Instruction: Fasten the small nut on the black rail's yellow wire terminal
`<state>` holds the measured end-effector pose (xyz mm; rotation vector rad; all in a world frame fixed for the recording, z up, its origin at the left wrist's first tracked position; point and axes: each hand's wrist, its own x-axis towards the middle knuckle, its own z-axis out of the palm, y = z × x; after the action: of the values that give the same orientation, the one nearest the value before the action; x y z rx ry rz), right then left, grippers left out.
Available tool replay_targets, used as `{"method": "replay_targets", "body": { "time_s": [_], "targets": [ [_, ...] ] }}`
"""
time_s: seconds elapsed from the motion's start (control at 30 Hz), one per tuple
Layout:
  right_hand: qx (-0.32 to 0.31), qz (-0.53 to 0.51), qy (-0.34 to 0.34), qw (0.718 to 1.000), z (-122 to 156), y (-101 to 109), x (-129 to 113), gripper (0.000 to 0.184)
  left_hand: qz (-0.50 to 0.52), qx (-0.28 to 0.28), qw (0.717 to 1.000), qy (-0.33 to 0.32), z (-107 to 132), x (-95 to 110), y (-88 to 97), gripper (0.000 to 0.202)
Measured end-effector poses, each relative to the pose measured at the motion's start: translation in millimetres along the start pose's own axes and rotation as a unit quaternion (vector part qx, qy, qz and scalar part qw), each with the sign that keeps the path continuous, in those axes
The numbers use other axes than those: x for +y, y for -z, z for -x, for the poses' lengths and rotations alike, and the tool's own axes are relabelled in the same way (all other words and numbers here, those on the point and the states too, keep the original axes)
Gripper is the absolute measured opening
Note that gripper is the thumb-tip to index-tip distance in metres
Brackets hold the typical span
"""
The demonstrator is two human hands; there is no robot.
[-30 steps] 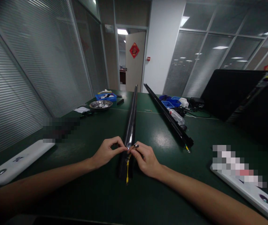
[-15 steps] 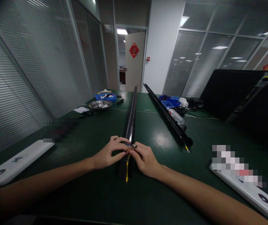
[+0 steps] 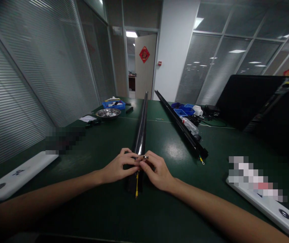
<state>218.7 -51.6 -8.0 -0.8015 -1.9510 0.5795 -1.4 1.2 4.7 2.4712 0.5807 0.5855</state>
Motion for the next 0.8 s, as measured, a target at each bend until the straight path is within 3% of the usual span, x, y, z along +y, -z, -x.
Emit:
{"method": "replay_targets", "body": {
  "time_s": [0.27, 0.8],
  "targets": [
    [0.058, 0.017, -0.019, 0.998, 2.6, -0.9, 1.0, 0.025, -0.02, 0.012, 1.0, -0.007, -0.9, 3.0, -1.2, 0.013],
    [0.033, 0.013, -0.001, 0.999, 0.4, -2.0, 7.6, 0.029, -0.026, 0.013, 0.999, -0.021, 0.4, 0.2, -2.8, 0.011]
  ]
}}
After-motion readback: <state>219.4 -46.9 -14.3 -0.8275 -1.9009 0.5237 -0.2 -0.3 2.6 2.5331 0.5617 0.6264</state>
